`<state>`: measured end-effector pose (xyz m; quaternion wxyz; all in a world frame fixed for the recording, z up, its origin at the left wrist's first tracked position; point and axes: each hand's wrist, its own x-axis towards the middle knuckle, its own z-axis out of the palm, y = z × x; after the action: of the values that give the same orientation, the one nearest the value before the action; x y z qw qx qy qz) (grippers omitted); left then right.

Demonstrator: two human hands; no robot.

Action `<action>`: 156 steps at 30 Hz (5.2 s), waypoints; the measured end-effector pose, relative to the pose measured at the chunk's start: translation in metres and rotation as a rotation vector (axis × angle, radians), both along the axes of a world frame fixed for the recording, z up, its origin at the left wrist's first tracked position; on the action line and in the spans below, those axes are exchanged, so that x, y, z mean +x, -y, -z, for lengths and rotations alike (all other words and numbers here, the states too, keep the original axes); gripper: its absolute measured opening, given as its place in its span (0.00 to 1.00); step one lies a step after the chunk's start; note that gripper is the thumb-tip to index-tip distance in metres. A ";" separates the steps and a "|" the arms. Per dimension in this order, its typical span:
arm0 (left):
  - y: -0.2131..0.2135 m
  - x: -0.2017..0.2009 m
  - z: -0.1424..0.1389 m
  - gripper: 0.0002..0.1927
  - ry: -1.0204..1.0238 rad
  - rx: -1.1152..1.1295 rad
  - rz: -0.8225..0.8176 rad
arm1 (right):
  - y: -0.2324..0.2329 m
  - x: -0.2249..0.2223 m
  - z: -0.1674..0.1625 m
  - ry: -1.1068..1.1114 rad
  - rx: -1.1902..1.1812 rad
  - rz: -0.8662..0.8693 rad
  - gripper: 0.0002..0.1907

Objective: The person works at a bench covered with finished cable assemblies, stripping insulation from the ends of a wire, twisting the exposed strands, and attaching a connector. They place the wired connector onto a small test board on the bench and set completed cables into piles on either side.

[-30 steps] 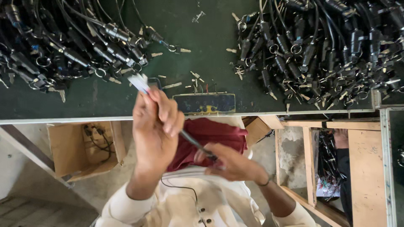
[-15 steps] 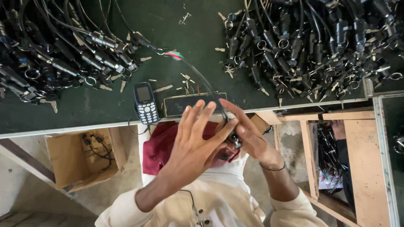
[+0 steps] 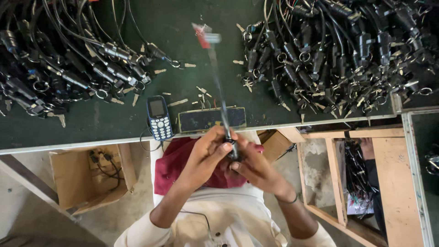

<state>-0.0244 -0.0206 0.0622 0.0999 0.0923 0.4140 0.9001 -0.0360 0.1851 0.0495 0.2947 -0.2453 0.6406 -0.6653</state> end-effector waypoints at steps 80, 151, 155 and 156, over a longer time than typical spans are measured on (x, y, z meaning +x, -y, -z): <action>-0.009 -0.002 0.053 0.19 0.220 -0.150 0.049 | -0.002 -0.033 0.019 -0.222 0.073 0.516 0.16; -0.026 0.040 0.059 0.09 0.266 -0.410 -0.314 | 0.035 -0.002 0.039 0.475 -0.135 0.414 0.08; -0.025 0.042 0.057 0.07 0.218 -0.526 -0.373 | 0.033 -0.001 0.033 0.589 -0.160 0.343 0.07; -0.024 0.043 0.055 0.07 0.234 -0.533 -0.357 | 0.031 -0.002 0.030 0.637 -0.168 0.321 0.07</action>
<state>0.0182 0.0029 0.0075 0.0083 -0.1150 0.6299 0.7681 -0.0383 0.1542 0.0190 0.3501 0.0544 0.4902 -0.7963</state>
